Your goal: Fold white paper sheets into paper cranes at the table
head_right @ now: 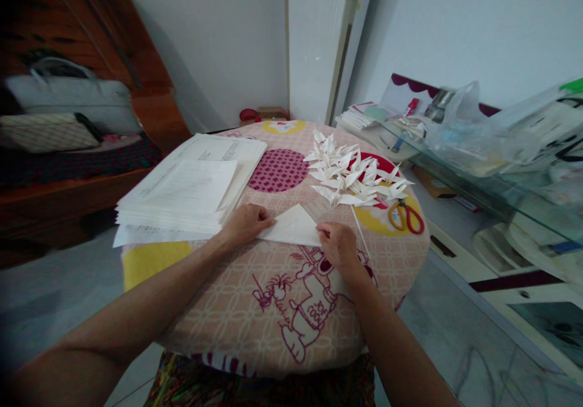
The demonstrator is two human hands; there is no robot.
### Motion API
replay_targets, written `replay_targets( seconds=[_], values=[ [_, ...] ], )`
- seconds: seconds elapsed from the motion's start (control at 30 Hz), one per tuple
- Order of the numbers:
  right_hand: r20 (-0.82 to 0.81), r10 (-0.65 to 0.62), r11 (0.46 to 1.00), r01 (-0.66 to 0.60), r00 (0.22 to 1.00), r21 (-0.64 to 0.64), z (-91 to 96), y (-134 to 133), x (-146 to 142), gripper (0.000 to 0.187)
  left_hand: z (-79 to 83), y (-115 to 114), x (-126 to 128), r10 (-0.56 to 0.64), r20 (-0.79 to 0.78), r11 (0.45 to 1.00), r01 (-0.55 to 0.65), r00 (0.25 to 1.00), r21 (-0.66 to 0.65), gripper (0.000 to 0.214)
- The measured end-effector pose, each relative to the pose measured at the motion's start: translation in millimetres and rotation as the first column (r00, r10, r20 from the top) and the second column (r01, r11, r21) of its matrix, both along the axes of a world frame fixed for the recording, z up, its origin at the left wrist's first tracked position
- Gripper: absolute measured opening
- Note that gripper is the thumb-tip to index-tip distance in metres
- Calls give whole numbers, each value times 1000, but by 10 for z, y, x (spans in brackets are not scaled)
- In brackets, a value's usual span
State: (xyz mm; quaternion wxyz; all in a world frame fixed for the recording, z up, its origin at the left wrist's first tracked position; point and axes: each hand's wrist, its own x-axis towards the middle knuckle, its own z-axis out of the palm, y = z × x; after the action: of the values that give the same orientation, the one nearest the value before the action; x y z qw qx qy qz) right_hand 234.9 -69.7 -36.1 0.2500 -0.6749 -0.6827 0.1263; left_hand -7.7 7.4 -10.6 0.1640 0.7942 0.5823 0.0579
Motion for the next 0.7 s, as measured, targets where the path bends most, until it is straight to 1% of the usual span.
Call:
replay_targets(
  seconds=[0.1,0.47,0.63,0.7],
  values=[
    [20,5,1000,-5,1000,14,-3,0,3,28,-11,0,1,-1,5,1000,1,1000,1,27],
    [41,-12,1000,12,999,-8,24,13,-16,27,-35,2,4,-7,-18,1000,7,1000,23,28],
    [55,-23,1000,24,998,-4,20,16,-24,27,-55,-46,13,0,-43,998,3,999,64,26],
    [59,-21,1000,21,998,8,15,16,-25,27,-66,-61,10,-19,-30,995,22,999,96,22]
  ],
)
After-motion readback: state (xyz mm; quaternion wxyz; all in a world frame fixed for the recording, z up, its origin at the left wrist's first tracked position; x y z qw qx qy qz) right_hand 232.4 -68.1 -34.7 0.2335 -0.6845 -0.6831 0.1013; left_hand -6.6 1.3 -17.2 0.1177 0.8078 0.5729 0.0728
